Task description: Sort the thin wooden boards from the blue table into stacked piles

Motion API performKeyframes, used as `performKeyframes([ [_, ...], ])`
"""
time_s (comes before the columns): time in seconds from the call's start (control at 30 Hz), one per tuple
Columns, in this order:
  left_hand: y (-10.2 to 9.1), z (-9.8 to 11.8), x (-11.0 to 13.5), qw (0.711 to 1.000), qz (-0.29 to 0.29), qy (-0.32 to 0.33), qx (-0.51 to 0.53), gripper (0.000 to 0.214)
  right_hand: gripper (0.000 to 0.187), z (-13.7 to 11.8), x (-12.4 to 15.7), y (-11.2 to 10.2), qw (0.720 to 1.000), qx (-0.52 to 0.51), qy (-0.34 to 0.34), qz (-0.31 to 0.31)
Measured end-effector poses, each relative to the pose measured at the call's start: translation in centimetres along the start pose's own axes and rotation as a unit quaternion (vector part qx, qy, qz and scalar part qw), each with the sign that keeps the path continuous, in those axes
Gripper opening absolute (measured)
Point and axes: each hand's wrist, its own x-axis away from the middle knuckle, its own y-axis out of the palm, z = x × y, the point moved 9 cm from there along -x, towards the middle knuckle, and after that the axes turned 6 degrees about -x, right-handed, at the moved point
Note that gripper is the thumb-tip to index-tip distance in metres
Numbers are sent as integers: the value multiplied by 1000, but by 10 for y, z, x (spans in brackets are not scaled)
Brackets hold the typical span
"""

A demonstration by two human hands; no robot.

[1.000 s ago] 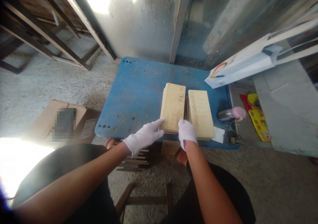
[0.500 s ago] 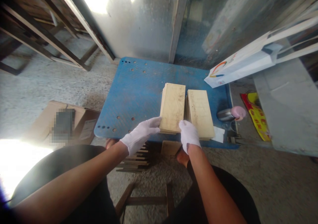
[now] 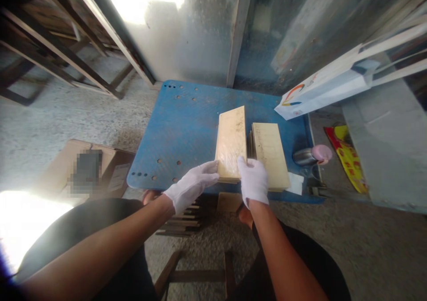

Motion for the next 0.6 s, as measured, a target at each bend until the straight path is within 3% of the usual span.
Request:
performKeyframes([
  [0.1, 0, -1, -1, 1000, -4, -1, 21, 53, 55, 13, 0, 12, 990, -117, 60, -54],
  [0.27, -7, -3, 0, 1000, 17, -5, 25, 60, 43, 21, 10, 35, 936, -299, 119, -144],
  [0.43, -20, 0, 0, 998, 65, 5, -12, 68, 33, 28, 15, 46, 895, -394, 132, -163],
  [0.6, -17, 3, -1, 998, 62, 14, -13, 68, 26, 23, 13, 43, 905, -387, 113, -136],
])
